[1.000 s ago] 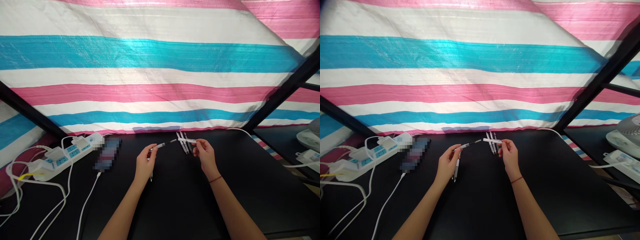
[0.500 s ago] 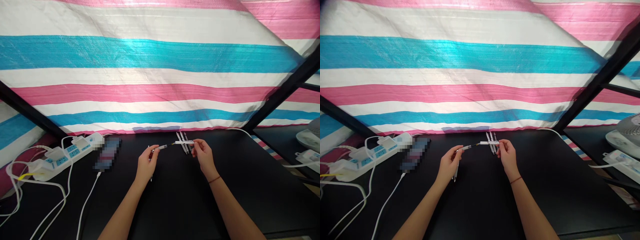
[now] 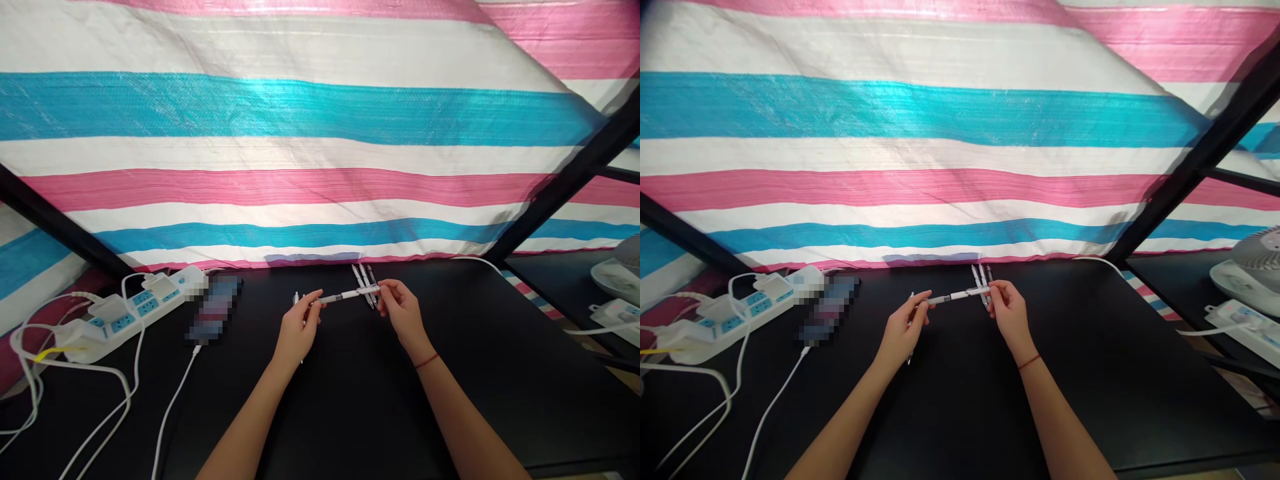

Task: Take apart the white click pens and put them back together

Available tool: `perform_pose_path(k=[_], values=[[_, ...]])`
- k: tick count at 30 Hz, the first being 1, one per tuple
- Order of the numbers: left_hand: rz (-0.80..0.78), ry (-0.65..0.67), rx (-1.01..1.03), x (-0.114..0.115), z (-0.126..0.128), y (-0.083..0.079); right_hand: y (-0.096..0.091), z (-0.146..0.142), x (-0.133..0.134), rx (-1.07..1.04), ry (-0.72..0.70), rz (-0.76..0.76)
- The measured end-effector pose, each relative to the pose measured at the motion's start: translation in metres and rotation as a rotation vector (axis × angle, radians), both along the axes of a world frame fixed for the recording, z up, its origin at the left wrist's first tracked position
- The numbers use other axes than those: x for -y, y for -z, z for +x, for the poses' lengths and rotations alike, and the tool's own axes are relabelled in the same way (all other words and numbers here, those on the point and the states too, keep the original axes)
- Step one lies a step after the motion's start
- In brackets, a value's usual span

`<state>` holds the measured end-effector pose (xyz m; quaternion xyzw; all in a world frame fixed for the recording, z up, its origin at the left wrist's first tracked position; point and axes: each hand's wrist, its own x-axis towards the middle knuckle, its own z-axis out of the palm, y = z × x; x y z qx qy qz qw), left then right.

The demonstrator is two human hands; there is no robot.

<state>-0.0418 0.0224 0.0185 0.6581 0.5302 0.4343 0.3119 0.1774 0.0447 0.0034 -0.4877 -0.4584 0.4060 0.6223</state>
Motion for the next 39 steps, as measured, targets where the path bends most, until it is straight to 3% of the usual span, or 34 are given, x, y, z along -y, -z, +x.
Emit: perform_pose_path(k=[39], values=[[-0.005, -0.012, 0.013, 0.0011, -0.0006, -0.0028, -0.0033, -0.0003, 0.0033, -0.034, -0.056, 0.014]])
